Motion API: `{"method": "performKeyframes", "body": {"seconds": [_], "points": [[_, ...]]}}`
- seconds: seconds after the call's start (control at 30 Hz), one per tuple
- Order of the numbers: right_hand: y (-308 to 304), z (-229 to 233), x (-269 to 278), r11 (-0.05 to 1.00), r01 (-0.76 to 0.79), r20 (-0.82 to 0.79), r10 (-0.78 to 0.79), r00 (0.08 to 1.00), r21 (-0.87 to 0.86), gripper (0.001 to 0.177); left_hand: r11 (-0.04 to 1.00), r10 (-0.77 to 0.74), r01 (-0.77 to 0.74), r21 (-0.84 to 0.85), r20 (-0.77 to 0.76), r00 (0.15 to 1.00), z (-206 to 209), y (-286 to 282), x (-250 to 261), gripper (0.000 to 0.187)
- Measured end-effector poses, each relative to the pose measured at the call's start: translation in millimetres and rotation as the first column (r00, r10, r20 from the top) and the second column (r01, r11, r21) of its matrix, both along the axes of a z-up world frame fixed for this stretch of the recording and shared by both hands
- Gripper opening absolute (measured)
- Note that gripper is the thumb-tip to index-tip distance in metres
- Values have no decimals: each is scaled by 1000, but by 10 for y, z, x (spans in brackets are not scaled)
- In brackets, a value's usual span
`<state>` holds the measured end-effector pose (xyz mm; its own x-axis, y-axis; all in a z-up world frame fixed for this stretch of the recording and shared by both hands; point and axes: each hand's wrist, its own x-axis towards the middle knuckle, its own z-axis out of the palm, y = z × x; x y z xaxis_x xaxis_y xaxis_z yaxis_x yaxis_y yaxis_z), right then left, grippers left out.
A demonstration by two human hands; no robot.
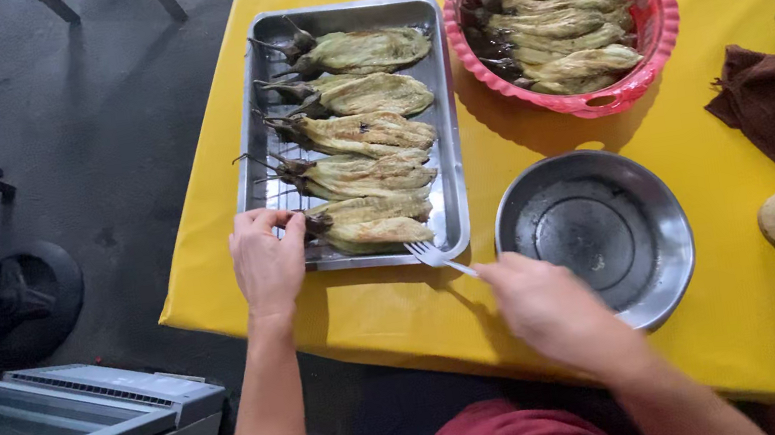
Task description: The person uses a fork to peel the skin off roasted eggplants one by one. They place the peeled eggplants into a pink basket and discard the skins into a metal bowl.
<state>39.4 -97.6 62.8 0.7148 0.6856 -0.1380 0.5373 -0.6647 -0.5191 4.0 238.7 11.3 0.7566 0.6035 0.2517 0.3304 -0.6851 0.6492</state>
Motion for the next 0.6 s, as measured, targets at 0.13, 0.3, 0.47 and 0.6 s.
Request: {"method": "performKeyframes", "body": {"seconds": [0.13,0.3,0.47,0.6], "points": [[-569,287,65,999,51,10,-51,999,-1,27,996,81,-78,54,-69,994,76,-1,34,18],[-1133,6,66,945,326,73,-326,942,14,26,966,162,-177,189,93,982,343,-292,-10,47],[-1458,-693,-66,925,341,270,-375,887,166,26,977,-163,94,192,382,910,315,-1289,-102,39],[-2136,-934,210,920,381,335,-389,858,93,25,871,-477,479,108,424,770,135,-2091,-70,38]]}}
